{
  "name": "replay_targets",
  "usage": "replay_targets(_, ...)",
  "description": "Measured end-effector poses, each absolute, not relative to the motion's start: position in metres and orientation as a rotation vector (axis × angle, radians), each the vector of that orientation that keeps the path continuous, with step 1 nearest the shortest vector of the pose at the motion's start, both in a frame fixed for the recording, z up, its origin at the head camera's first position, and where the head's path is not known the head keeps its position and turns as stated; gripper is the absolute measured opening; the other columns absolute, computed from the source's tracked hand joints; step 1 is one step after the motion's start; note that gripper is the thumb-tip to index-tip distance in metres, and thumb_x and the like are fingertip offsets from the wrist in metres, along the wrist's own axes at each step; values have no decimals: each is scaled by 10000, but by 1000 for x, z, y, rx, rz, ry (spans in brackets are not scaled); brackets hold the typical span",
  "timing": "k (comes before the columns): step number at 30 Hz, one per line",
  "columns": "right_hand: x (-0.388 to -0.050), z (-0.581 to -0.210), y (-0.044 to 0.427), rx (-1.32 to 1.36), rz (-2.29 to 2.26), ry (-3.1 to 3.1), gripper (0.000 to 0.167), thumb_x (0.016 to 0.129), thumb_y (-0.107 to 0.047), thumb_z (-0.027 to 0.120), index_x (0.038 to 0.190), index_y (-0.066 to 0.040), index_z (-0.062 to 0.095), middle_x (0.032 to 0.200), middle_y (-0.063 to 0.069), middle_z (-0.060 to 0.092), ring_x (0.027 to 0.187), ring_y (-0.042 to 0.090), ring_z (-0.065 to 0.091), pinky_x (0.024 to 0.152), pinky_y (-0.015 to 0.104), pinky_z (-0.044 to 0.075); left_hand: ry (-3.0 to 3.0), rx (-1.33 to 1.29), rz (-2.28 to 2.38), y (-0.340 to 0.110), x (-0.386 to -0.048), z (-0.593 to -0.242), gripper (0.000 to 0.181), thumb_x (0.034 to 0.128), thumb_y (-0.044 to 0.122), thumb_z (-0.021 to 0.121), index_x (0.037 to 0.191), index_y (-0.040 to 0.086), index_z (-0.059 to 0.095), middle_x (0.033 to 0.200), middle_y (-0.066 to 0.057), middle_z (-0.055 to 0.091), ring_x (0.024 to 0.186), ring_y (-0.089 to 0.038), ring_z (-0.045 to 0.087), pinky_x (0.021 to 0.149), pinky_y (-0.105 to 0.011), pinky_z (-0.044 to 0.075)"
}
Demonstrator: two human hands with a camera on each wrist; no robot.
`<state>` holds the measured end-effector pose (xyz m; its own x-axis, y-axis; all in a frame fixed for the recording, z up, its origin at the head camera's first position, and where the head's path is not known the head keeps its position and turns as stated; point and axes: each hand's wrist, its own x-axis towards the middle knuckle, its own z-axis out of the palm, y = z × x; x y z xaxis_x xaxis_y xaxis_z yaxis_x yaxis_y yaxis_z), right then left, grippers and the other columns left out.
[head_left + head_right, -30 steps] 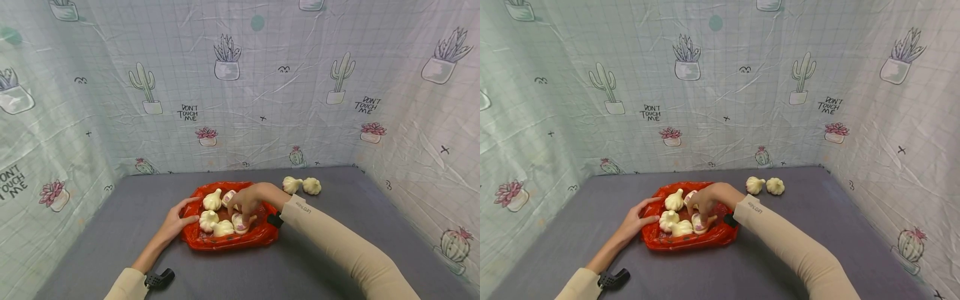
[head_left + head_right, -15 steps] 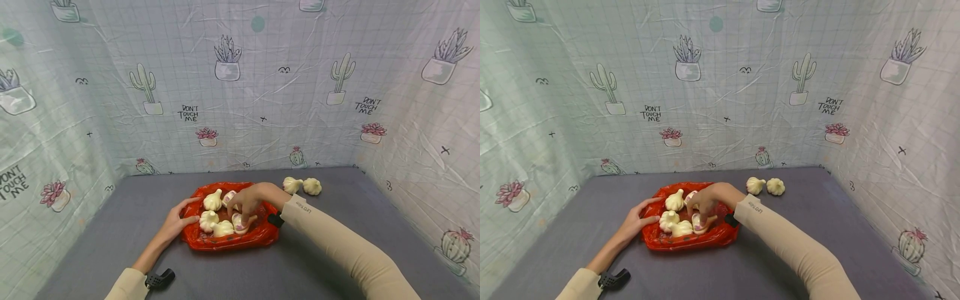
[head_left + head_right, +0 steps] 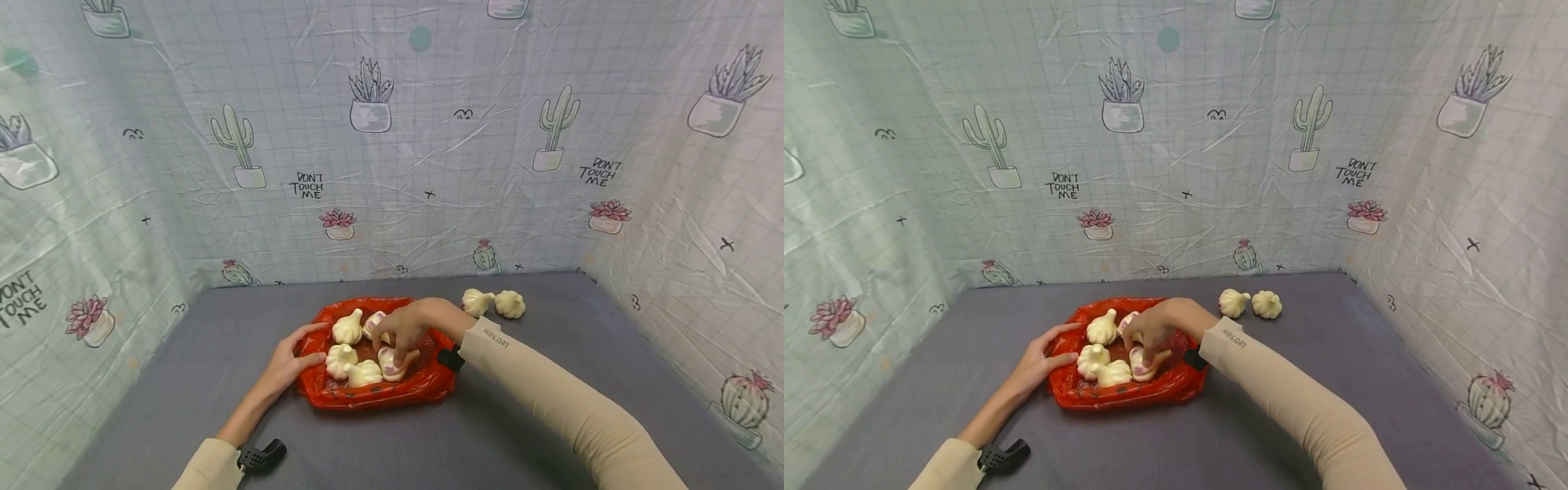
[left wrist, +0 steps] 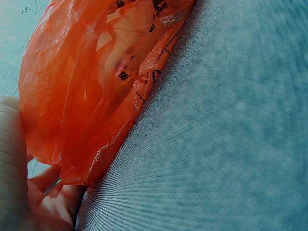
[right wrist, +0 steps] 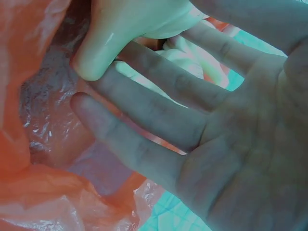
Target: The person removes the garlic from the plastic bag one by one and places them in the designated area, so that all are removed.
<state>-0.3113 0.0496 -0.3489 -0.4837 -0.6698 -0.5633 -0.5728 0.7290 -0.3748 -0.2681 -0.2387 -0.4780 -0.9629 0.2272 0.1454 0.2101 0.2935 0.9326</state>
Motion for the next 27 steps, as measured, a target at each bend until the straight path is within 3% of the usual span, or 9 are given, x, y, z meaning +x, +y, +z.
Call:
replay_targets(6,-313,-350,52,-964,-173,2184,270,949,-256,756,1191,-277,637,1145,14,590,974,131,561,777,263,493,2518,435,1814,-239,-268,-478,557,920,91,737,1452,143,581,1438,-227,583,1156,-294,653,871,-239,566)
replay_targets(15,-314,-349,56,-988,-164,2217,343,938,-229,776,1250,-300,654,1135,2,612,975,115,573,792,255,501,2514,421,1815,-239,-267,-477,559,920,106,743,1453,138,579,1428,-238,587,1125,-264,665,853,-245,573)
replay_targets(23,-313,-349,61,-878,-248,2229,514,898,-111,803,1355,-258,620,1171,108,630,944,148,603,872,408,610,2512,421,1821,-238,-267,-477,560,914,96,747,1448,134,584,1418,-241,591,1111,-255,668,849,-252,578)
replay_targets(27,-315,-350,64,-943,-211,2279,509,895,-110,803,1358,-211,618,1173,116,653,942,130,581,830,303,570,2512,417,1814,-238,-267,-477,558,918,104,745,1451,140,582,1430,-231,587,1130,-262,661,860,-246,572)
